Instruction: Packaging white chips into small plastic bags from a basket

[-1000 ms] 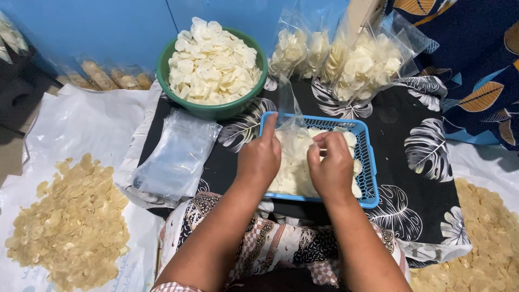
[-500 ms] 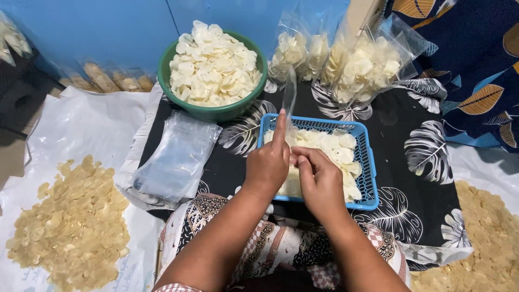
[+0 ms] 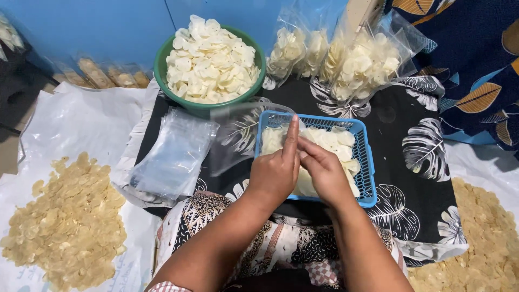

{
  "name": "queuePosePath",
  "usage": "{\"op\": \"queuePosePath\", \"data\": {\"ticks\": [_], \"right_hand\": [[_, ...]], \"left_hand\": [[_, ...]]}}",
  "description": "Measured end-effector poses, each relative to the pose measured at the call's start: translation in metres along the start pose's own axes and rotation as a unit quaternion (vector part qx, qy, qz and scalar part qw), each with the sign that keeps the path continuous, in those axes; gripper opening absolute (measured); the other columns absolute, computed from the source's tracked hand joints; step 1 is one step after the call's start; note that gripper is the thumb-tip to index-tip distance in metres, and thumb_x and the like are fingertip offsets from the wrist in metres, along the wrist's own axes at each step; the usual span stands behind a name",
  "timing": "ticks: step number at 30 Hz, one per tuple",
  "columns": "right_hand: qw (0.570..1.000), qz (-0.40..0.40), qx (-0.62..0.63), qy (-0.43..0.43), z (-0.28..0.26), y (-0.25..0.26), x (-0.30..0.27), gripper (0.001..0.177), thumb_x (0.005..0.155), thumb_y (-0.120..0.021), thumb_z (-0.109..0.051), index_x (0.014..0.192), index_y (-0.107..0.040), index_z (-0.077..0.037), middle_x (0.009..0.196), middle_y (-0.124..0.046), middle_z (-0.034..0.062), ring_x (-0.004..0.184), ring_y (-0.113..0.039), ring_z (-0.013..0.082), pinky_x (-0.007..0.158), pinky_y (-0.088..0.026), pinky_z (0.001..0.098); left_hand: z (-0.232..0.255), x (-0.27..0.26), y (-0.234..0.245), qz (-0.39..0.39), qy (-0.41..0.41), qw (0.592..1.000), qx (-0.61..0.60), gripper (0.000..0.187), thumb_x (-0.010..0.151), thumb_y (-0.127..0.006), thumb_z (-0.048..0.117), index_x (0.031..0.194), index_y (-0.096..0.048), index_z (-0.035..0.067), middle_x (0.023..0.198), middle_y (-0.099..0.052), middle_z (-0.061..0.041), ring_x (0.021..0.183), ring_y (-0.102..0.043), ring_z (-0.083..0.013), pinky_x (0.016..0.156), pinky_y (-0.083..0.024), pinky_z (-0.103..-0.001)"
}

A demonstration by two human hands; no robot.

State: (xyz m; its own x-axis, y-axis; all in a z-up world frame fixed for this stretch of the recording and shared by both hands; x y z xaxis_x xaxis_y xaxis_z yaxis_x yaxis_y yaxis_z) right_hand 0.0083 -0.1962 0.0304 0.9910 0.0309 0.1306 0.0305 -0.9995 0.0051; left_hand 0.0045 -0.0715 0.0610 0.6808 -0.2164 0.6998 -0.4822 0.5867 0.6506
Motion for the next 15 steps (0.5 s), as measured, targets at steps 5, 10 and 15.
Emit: {"op": "queuePosePath", "data": {"ticks": [5, 10, 15], "right_hand": [[0.964, 0.055, -0.237, 0.103, -0.022, -0.011, -0.013, 0.036, 0.095, -0.052, 0.006, 0.129, -0.065, 0.007, 0.119, -0.066, 0.0227, 0.115, -0.062, 0.0315, 0.1, -0.053, 0.0444], [0.973, 0.041, 0.214, -0.077, -0.014, -0.021, -0.006, 0.029, 0.094, -0.055, 0.002, 0.118, -0.072, 0.0, 0.075, -0.071, 0.013, 0.056, -0.06, 0.0141, 0.05, -0.047, 0.0251], [0.929, -0.125, 0.341, 0.069, -0.022, -0.027, -0.002, 0.052, 0.109, -0.037, -0.013, 0.16, -0.034, -0.007, 0.173, -0.02, 0.0102, 0.159, -0.014, 0.0306, 0.127, -0.016, 0.0481]], "left_hand": [[0.002, 0.004, 0.003, 0.024, -0.021, 0.999, -0.027, 0.067, 0.097, -0.053, 0.018, 0.161, -0.036, 0.015, 0.059, -0.064, -0.007, 0.046, -0.063, -0.0287, 0.049, -0.055, -0.039], [0.009, 0.008, 0.011, 0.07, -0.086, 0.994, -0.006, 0.057, 0.099, -0.048, 0.019, 0.156, -0.046, 0.016, 0.061, -0.061, -0.002, 0.048, -0.062, -0.0215, 0.051, -0.055, -0.033], [0.028, 0.002, 0.023, 0.09, -0.114, 0.988, -0.051, 0.051, 0.101, -0.048, 0.016, 0.151, -0.053, 0.016, 0.062, -0.062, 0.001, 0.052, -0.064, -0.0166, 0.053, -0.057, -0.029]]}}
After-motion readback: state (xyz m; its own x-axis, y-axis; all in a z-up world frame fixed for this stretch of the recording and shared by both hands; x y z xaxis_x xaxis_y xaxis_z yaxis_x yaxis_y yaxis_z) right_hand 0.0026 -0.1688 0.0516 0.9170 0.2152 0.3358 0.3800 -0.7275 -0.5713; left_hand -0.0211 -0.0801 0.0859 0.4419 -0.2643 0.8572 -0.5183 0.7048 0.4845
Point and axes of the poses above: each hand's wrist, its own x-axis towards the middle knuckle, its own y-axis out of the back of the hand, z = x × y, the point moved 6 cm from there along x, towards the middle knuckle
